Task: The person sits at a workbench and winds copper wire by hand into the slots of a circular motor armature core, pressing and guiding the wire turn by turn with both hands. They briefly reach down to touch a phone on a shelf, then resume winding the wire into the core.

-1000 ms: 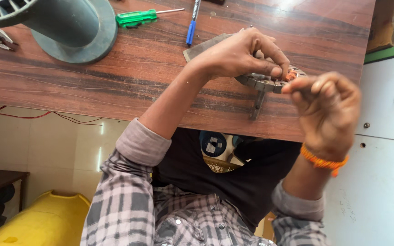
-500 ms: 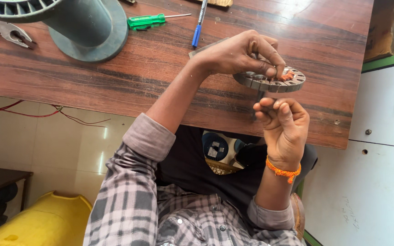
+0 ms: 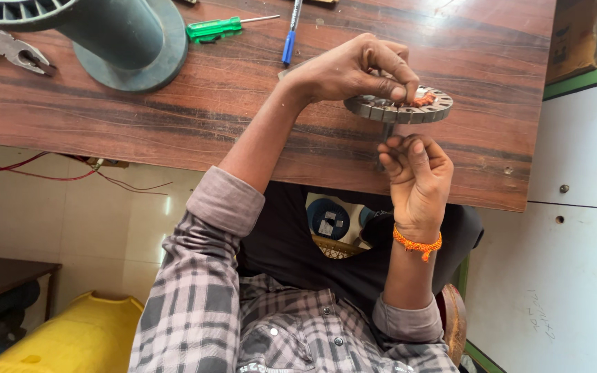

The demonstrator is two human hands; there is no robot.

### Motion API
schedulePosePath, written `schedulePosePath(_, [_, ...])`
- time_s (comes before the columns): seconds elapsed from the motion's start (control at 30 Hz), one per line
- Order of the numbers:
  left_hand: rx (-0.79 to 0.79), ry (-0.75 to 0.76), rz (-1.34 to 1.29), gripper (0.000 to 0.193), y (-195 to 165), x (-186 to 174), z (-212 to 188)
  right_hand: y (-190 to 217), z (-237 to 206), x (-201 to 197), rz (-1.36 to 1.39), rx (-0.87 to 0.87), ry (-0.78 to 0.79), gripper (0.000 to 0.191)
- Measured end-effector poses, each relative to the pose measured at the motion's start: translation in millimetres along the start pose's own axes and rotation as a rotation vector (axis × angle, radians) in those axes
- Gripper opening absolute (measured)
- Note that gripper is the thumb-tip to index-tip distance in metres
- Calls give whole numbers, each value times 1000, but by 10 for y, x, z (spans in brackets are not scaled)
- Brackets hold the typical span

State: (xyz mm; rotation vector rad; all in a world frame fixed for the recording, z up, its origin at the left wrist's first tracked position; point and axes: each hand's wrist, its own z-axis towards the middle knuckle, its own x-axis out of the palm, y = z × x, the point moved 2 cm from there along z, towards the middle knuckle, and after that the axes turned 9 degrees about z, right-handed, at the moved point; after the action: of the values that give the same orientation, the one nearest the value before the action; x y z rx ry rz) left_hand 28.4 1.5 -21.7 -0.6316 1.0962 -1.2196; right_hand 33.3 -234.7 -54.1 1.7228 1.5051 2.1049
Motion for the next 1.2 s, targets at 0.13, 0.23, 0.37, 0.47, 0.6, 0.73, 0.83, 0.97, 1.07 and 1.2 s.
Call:
schedulePosePath(0.13, [-1, 0, 8, 22, -17, -4, 5, -38, -4, 67, 5, 7, 5, 17])
schedulePosePath(0.23, [20, 4, 3, 22, -22, -9, 12, -59, -3, 72, 2, 3, 16, 18])
schedulePosePath(0.37, [19, -4, 24, 23, 1, -13, 12, -49, 20, -35, 23, -18, 0, 17])
schedulePosePath(0.47, [20, -7, 13, 24, 16, 0, 4, -14, 26, -176, 50, -44, -23, 16])
schedulePosePath(0.6, [28, -11, 17, 25, -13, -4, 12, 88, 80, -332, 165, -9, -24, 14])
schedulePosePath(0.73, [14, -79, 81, 22, -207, 26, -36, 205, 128, -405, 275, 17, -32, 16])
schedulePosePath(0.83, [133, -219, 343, 31, -429, 186, -137, 246, 141, -442, 272, 22, -21, 16])
schedulePosePath(0.97, [125, -404, 798, 49, -538, 491, -202, 235, 152, -498, 279, 30, -30, 15])
schedulePosePath(1.07, [91, -464, 827, 46, -445, 546, -202, 298, 179, -534, 277, 11, -56, 15])
schedulePosePath(1.2, [120, -488, 848, 40, -337, 553, -193, 481, 157, -536, 305, -9, -18, 15])
